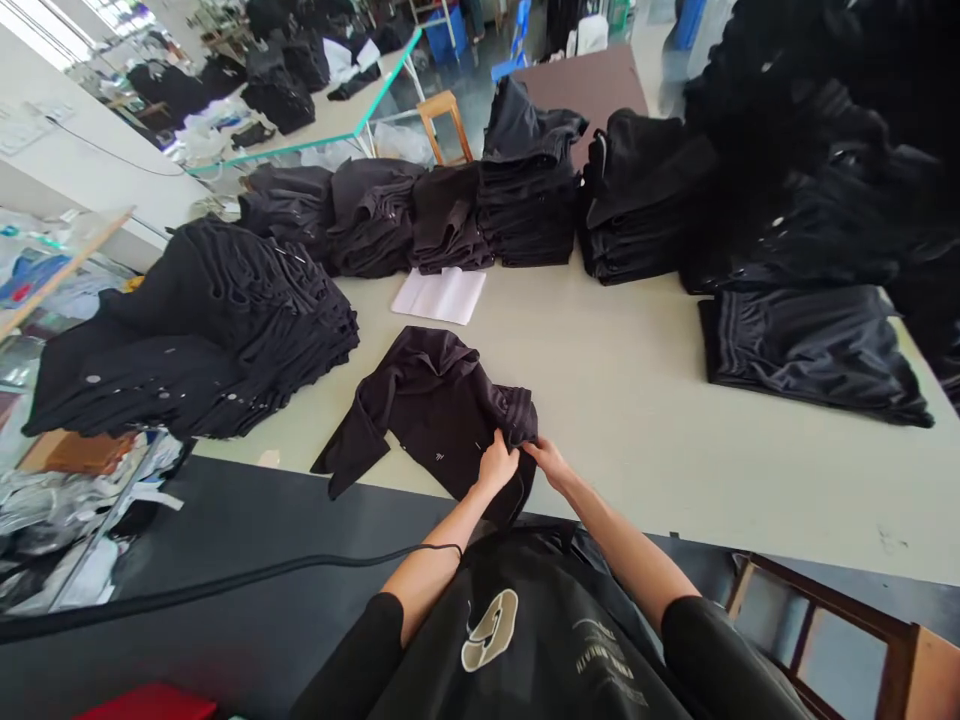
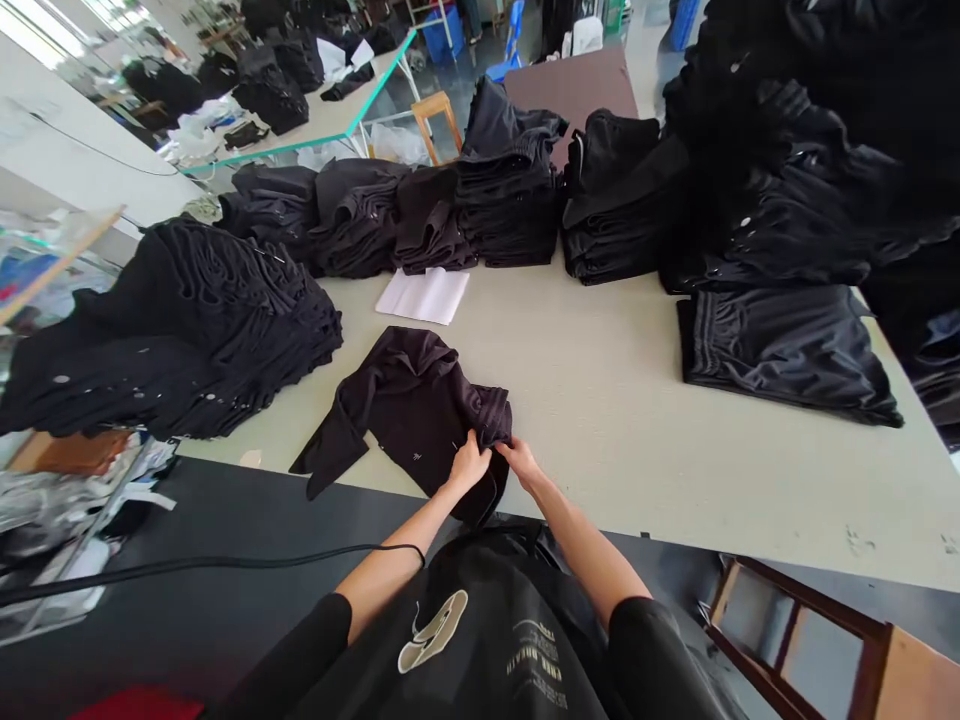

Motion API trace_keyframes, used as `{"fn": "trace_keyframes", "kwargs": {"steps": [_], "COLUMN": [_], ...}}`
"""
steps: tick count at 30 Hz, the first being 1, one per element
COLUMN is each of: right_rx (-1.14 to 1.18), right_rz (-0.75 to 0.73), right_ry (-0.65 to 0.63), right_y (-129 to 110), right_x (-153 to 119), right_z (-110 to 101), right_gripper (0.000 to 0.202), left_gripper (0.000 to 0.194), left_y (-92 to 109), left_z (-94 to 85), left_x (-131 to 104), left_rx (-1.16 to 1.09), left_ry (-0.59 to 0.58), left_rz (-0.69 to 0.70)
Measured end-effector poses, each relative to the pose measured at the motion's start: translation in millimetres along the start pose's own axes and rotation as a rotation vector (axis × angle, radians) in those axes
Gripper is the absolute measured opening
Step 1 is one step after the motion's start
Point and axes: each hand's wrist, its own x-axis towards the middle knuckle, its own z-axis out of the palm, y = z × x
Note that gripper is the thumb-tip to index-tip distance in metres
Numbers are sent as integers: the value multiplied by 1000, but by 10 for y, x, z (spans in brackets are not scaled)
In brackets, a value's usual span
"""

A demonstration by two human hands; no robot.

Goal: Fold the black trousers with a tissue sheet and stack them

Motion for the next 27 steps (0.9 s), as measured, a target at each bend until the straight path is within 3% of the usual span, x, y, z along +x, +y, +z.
{"fn": "trace_keyframes", "kwargs": {"steps": [4, 8, 11, 14, 18, 23, 27], "right_rx": [194, 340, 325, 223, 96, 147, 240], "right_rz": [-19, -105, -220, -297, -332, -121, 7], "right_ry": [6, -67, -117, -91, 61, 228, 397], "right_y": [-120, -367, -577, -753, -843, -676, -519], "right_x": [-48, -142, -235, -269, -239, -229, -288], "right_z": [92, 149, 201, 238, 234, 201, 136], "right_gripper": [45, 44, 43, 44, 40, 38, 48], "left_gripper": [62, 55, 54, 60, 65, 81, 82], "left_y": [-247, -429, -392, -220, 57, 239, 231], "left_z": [-369, -817, -1079, -1215, -1108, -697, -508], "left_x": [-58, -153, -193, -225, -307, -346, -231], "left_rx": [-301, -420, -409, -357, -217, -24, -141], "left_ry": [120, 160, 150, 78, -80, -82, -178], "left_rz": [54, 159, 244, 252, 373, 505, 556]}}
